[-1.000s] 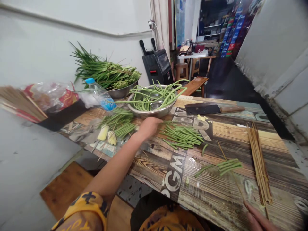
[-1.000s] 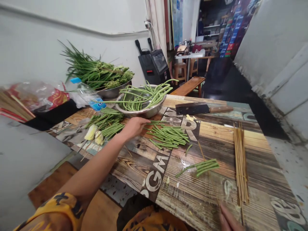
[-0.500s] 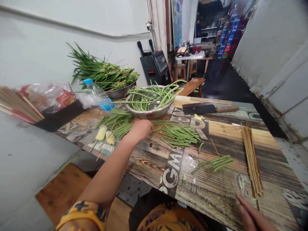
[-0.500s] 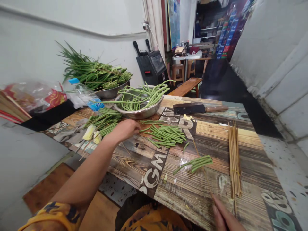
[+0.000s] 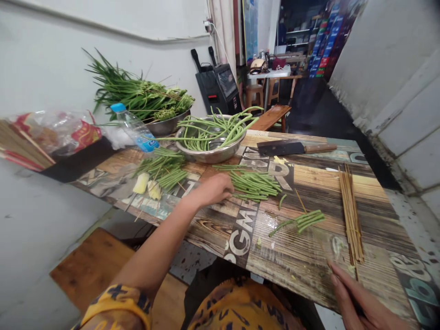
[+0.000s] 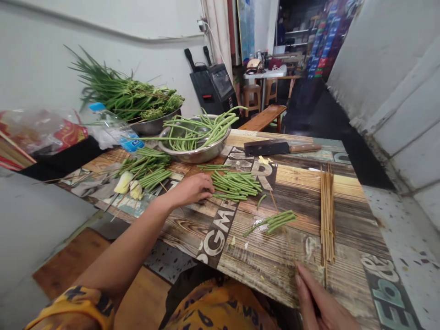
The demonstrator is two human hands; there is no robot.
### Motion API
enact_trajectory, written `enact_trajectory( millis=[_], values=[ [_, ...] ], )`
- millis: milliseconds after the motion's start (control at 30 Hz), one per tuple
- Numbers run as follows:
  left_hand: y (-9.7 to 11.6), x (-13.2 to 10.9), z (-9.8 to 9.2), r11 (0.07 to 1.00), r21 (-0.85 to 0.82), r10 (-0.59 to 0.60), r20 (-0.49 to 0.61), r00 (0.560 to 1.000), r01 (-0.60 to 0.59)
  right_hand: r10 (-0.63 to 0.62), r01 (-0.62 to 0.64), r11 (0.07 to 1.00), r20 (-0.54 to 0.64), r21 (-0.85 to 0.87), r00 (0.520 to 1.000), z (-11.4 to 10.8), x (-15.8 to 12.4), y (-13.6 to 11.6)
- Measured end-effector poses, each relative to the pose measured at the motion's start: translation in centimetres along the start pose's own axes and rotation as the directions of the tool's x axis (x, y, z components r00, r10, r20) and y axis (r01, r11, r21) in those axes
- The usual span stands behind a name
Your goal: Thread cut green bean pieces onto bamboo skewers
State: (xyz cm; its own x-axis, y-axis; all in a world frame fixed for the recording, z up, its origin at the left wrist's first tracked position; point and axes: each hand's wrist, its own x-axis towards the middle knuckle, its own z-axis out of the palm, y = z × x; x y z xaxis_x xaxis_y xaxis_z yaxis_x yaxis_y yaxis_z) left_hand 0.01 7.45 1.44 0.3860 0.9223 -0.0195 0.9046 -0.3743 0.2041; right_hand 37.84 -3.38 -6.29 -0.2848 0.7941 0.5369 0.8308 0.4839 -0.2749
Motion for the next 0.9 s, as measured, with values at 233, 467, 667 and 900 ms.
enact_trajectory(
  millis=[233, 467, 667, 900],
  values=[
    [4.7, -4.0, -0.8, 0.977, -0.209, -0.066, -0.064, 0.996, 0.051, 0.044, -0.043, 0.999, 0.052, -0.019, 0.998, -0.9, 0.6, -0.3],
    [14.2, -2.9, 4.5, 0.982, -0.104, 0.151, -0.072, 0.986, -0.158, 0.169, -0.172, 0.982, 0.045, 0.079, 0.985, -1.5, 0.0, -0.5],
    [12.9, -0.3, 5.6, 0.996, 0.062, -0.045, -0.179, 0.983, 0.057, 0.133, -0.129, 0.982, -0.024, 0.14, 0.991, -1.8, 0.7, -1.2],
    [7.7, -0.8, 3.5, 0.991, -0.023, -0.131, -0.239, 0.962, 0.13, 0.126, -0.118, 0.974, -0.027, 0.194, 0.992, -1.7, 0.5, -1.1]
  ],
)
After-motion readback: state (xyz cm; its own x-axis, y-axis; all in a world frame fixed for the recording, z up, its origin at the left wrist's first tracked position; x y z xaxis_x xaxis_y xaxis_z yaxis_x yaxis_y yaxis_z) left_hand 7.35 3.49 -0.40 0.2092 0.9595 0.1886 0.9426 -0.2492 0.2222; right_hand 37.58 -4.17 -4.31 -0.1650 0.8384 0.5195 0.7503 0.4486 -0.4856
